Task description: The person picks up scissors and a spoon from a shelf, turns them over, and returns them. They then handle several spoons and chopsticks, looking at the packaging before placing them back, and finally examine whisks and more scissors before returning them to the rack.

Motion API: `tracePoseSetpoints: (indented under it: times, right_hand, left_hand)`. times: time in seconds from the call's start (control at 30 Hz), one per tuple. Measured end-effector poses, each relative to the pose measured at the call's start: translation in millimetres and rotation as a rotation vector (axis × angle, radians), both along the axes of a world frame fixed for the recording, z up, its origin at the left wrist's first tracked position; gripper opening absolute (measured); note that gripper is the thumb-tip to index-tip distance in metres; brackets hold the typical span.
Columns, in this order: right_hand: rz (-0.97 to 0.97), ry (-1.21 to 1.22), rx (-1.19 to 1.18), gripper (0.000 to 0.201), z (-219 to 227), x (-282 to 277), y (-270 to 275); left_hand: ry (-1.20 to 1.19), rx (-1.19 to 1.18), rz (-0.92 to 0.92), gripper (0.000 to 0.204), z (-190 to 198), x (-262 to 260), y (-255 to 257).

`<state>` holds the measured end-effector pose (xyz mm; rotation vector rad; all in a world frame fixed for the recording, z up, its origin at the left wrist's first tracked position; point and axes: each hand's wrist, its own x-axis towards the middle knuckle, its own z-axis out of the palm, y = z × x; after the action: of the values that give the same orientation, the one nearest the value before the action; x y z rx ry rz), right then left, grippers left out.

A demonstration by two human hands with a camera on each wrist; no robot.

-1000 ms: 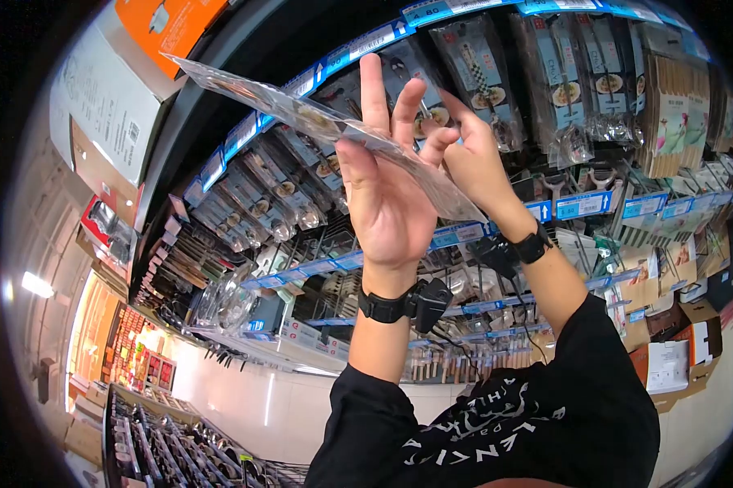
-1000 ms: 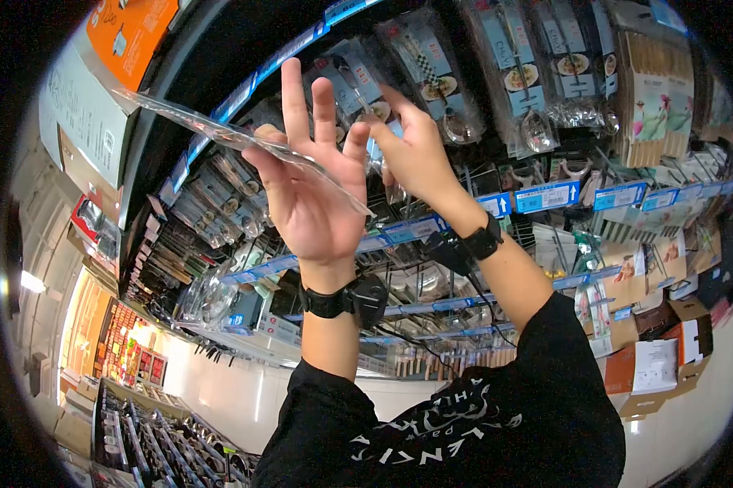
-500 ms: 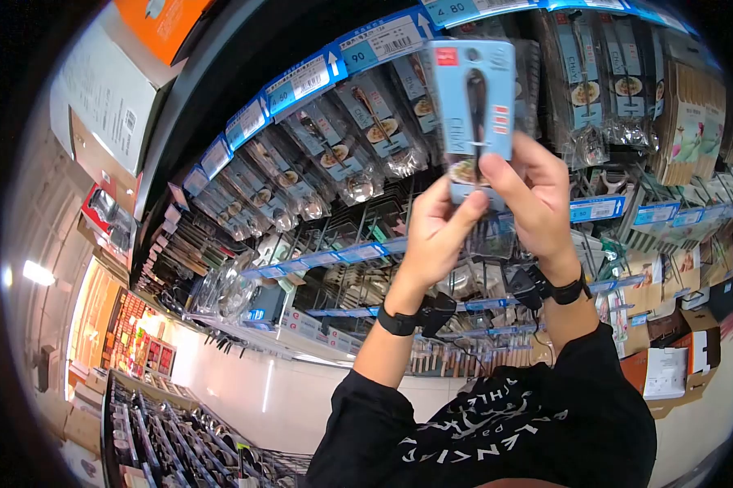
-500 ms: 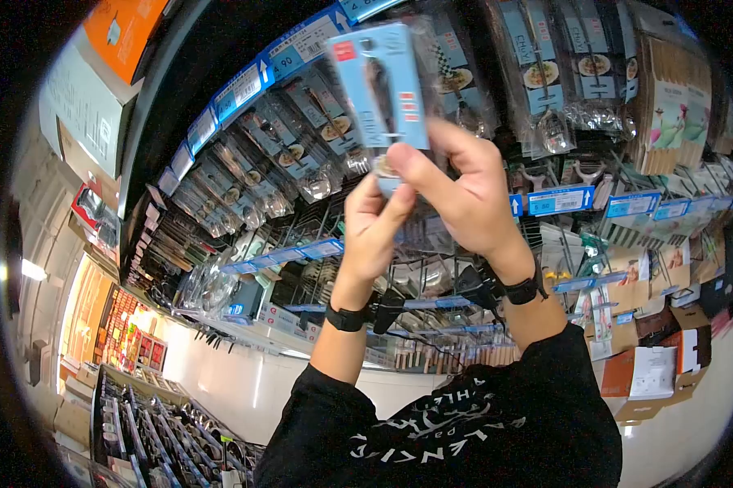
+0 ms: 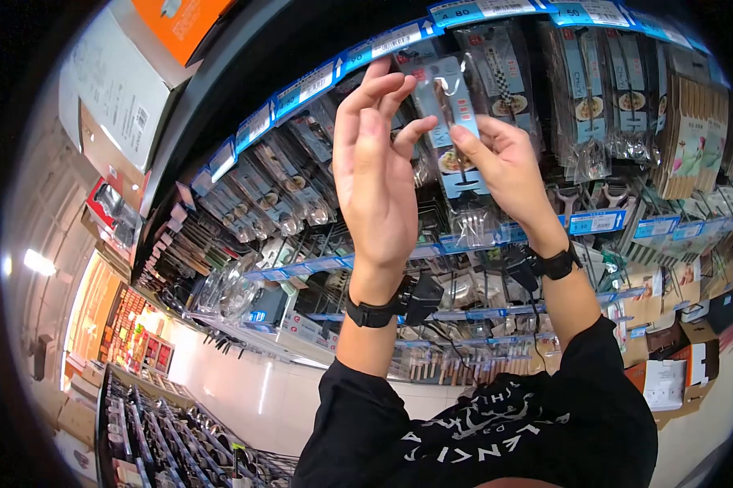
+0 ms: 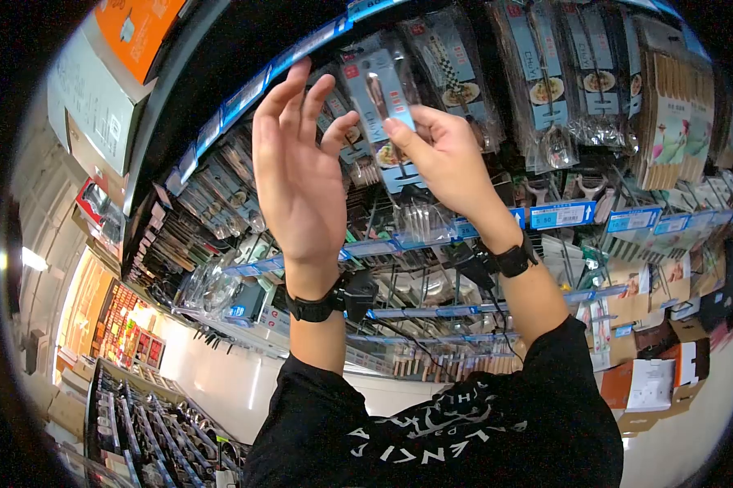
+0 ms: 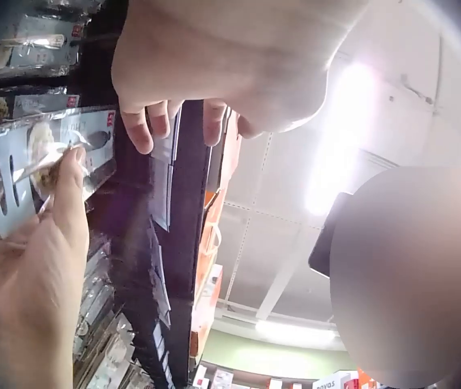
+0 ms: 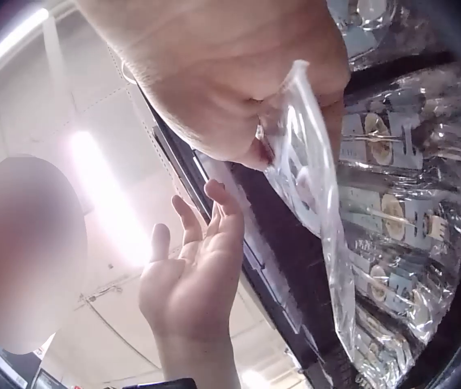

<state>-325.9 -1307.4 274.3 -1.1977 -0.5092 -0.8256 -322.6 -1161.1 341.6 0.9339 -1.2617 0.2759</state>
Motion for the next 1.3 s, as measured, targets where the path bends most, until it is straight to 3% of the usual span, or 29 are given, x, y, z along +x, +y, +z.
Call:
tracePoseSetpoints:
  times: [0.2, 0.23, 0.37, 0.7, 0.8, 0.83, 0.93, 0.97, 1.1, 1.2, 1.27, 1.3]
  right_hand:
    - [-0.048, -0.062, -0.139, 0.029, 17, 17, 3]
    - [-0.132, -0.054, -0.205, 0.026, 17, 26, -1]
    - [-0.091, -0.134, -0.043, 0.025, 28, 27, 9]
    - [-0.192, -0.017, -0.144, 0.027, 31, 23, 4]
    - [-0.151, -0.031, -0.152, 0.028, 29, 24, 2]
    - [-0.044, -0.029, -0.125, 0.027, 29, 17, 3]
    - [-0.043, 0.022, -0.114, 0.025, 28, 16, -1]
    - [-0.131, 0.013, -0.127, 0.024, 32, 18, -1]
    - [-0.373, -0.005, -0.298, 0.023, 31, 39, -4]
    - [-0.413, -0.102, -0.243, 0.025, 23, 57, -11]
    - [-0.481, 0.004, -0.219, 0.028, 22, 51, -14]
    - [-0.516, 0.025, -0.200, 0.029, 24, 46, -13]
  left_hand:
    - [0.009, -0.015, -0.025, 0.051, -1, -3, -4]
    - [0.002, -0.008, -0.031, 0.052, -1, -3, -4]
    - [-0.019, 0.008, -0.030, 0.054, -1, -2, -2]
    - [-0.015, 0.059, -0.046, 0.056, -9, 2, 3]
    - [-0.015, 0.097, -0.054, 0.057, -15, 5, 7]
    - [-0.015, 0.118, -0.045, 0.057, -16, 4, 8]
    - [-0.021, 0.215, 0.007, 0.054, -19, 14, 12]
    - [0.009, 0.225, 0.006, 0.049, -20, 16, 11]
    - [-0.095, 0.256, 0.261, 0.040, -30, 27, 8]
    - [-0.238, 0.264, 0.502, 0.040, -37, 37, 3]
    - [-0.340, 0.256, 0.638, 0.040, -38, 42, 1]
    - [-0.329, 0.266, 0.605, 0.041, -40, 42, 1]
